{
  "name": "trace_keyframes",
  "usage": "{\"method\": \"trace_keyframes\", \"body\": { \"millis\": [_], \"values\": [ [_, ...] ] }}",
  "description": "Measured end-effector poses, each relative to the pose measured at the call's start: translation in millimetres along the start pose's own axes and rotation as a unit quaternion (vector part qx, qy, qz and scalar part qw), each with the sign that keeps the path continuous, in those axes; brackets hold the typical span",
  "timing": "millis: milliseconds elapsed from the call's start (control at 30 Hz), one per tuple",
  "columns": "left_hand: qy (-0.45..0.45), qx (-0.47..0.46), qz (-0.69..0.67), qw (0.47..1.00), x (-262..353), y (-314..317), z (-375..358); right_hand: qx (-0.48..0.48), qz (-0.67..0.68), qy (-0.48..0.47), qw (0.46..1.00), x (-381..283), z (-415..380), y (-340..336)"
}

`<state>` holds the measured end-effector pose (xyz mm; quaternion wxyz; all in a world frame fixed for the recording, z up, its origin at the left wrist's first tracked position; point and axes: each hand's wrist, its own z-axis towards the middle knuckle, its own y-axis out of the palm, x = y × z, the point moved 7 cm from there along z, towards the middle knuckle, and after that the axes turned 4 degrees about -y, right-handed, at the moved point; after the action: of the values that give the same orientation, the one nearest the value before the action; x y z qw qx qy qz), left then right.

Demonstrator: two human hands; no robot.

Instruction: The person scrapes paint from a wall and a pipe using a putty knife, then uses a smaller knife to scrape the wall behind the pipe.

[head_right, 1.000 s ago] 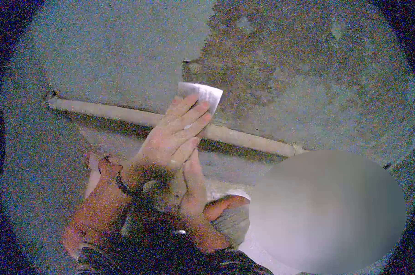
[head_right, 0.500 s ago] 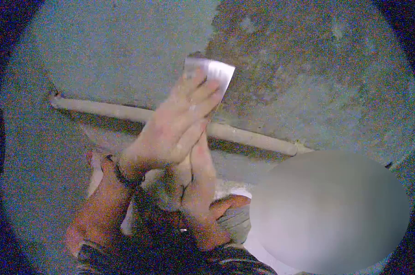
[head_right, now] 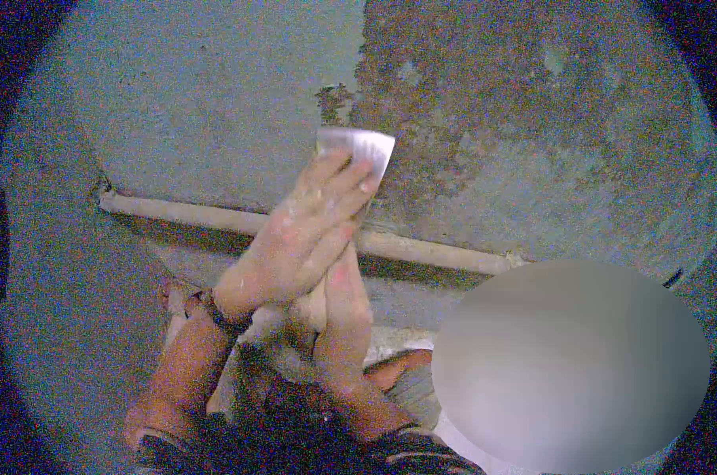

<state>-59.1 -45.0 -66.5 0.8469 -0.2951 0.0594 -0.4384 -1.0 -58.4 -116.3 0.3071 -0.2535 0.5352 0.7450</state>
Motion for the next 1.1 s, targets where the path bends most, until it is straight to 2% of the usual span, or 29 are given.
{"method": "trace_keyframes", "body": {
  "millis": [33, 100, 200, 267, 333, 400, 433, 467, 533, 600, 700, 833, 867, 900, 1033, 1067, 1100],
  "values": [
    [-0.005, -0.001, -0.004, 1.0, -2.3, -2.4, 10.0, 0.001, 0.012, 0.007, 1.0, -0.5, -0.7, -0.3],
    [0.038, 0.055, 0.045, 0.997, 1.7, -20.5, 34.6, 0.015, 0.016, 0.028, 0.999, -4.5, -6.3, -2.1],
    [0.029, 0.04, 0.072, 0.996, 8.3, -21.9, 37.9, -0.005, -0.045, 0.014, 0.999, -17.3, -3.9, 2.1],
    [0.028, 0.032, 0.059, 0.997, 8.9, -4.2, 14.1, 0.033, -0.103, 0.0, 0.994, -3.7, -10.2, -20.2],
    [0.023, 0.025, 0.052, 0.998, 6.6, -2.1, 12.7, 0.008, -0.044, 0.011, 0.999, 3.8, -11.9, -19.1],
    [0.024, 0.034, 0.048, 0.998, 5.5, 0.9, 12.0, 0.063, -0.029, -0.028, 0.997, 5.2, -6.5, -24.3],
    [0.036, 0.053, 0.058, 0.996, 10.0, -6.5, 23.5, 0.02, -0.03, 0.01, 0.999, -9.1, -5.7, -10.6],
    [0.027, 0.048, 0.053, 0.997, 10.0, -9.8, 31.7, 0.027, -0.033, 0.019, 0.999, -12.2, -3.0, -12.7],
    [0.046, 0.051, 0.075, 0.995, 14.5, -14.4, 44.7, -0.012, -0.08, -0.014, 0.997, -22.9, 2.0, -8.6],
    [0.046, 0.042, 0.094, 0.994, 19.7, -5.8, 34.8, 0.001, -0.082, -0.03, 0.996, -21.1, -1.7, -16.9],
    [-0.001, -0.019, 0.089, 0.996, 17.2, 22.2, 2.4, 0.05, -0.113, 0.029, 0.992, 7.7, -23.6, -54.0],
    [0.004, 0.014, 0.065, 0.998, 12.2, 11.6, 16.1, 0.038, -0.09, -0.011, 0.995, 7.8, -4.2, -56.6],
    [0.018, 0.03, 0.08, 0.996, 11.3, -2.0, 35.4, -0.198, 0.15, 0.012, 0.969, 12.1, 15.0, -33.9],
    [0.033, 0.045, 0.095, 0.994, 14.8, -11.8, 47.4, -0.41, 0.375, 0.029, 0.831, -5.9, 6.4, -12.1],
    [0.038, 0.032, 0.107, 0.993, 19.7, -19.9, 53.1, -0.371, 0.386, 0.021, 0.845, -15.6, -1.0, 2.9],
    [0.033, 0.031, 0.098, 0.994, 17.2, -10.8, 37.1, -0.216, 0.0, -0.042, 0.975, -0.9, -4.7, -13.4],
    [0.03, 0.03, 0.089, 0.995, 15.5, -2.6, 23.1, -0.016, -0.382, -0.101, 0.918, -7.3, -11.2, -36.1]
  ]
}}
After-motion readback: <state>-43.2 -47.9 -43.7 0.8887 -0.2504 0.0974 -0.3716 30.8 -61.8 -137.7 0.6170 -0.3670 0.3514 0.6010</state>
